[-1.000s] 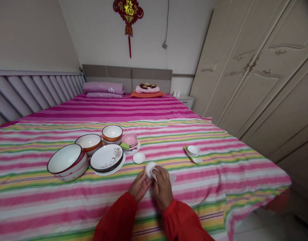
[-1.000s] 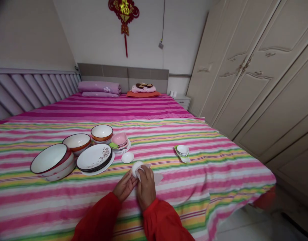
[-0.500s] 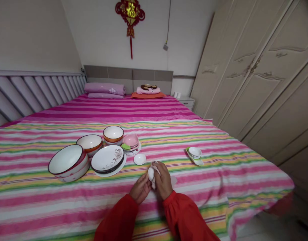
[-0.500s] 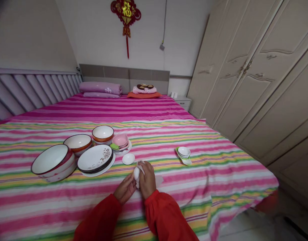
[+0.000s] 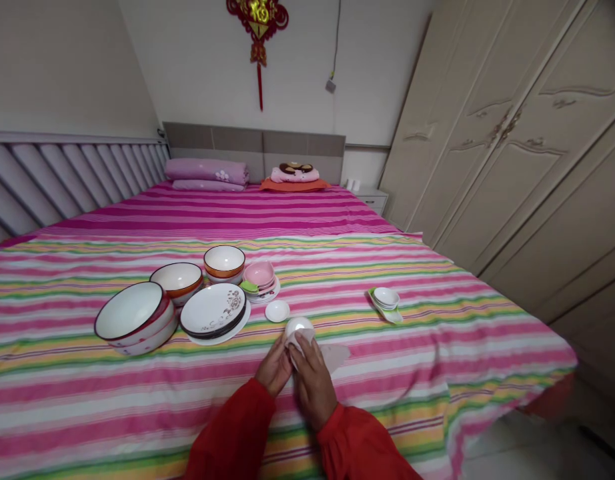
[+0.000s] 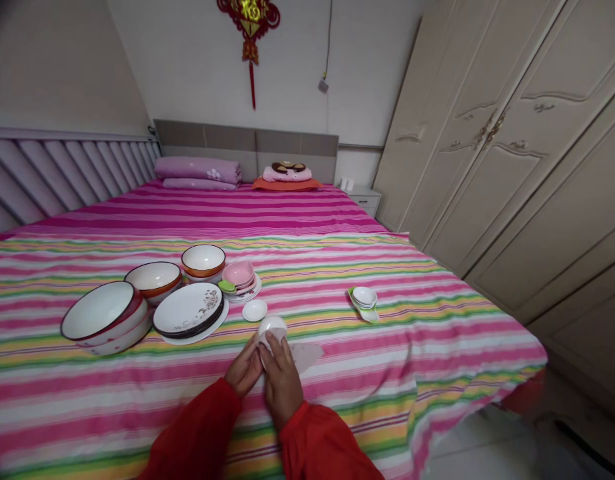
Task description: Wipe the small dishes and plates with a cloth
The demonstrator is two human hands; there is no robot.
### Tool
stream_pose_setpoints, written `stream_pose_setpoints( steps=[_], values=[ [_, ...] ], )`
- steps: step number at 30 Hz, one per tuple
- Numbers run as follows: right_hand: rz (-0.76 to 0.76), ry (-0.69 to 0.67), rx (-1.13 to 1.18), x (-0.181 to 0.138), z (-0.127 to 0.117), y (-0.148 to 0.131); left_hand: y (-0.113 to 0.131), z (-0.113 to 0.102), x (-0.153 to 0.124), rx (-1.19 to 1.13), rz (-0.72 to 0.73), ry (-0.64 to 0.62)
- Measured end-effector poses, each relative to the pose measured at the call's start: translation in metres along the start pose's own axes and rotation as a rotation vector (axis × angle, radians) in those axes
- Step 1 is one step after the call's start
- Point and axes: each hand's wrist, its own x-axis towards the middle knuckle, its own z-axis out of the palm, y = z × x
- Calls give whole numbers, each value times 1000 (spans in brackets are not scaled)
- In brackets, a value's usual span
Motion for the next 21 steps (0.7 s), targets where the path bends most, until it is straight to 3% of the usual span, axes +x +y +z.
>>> stream_pose_setpoints(
  steps=[3,5,9,12,14,17,21],
  values=[
    [-46,11,37,-5,-5,4,2,-2,1,3,-15,8],
    [37,82,126,-7,-9,5,3,-1,1,-11,-26,35],
    [567,326,514,6,-18,4,4,1,-1,-2,-62,70],
    [950,371,922,27,-22,1,3,4,-3,39,-94,20],
    [1063,366,1072,38,-24,0,3,6,-3,67,-110,-18],
    [1048,378,1025,46,-27,0,3,9,-4,83,-98,-58],
    [726,360,613,47,-24,1,3,11,-5,84,-95,-138]
  ],
)
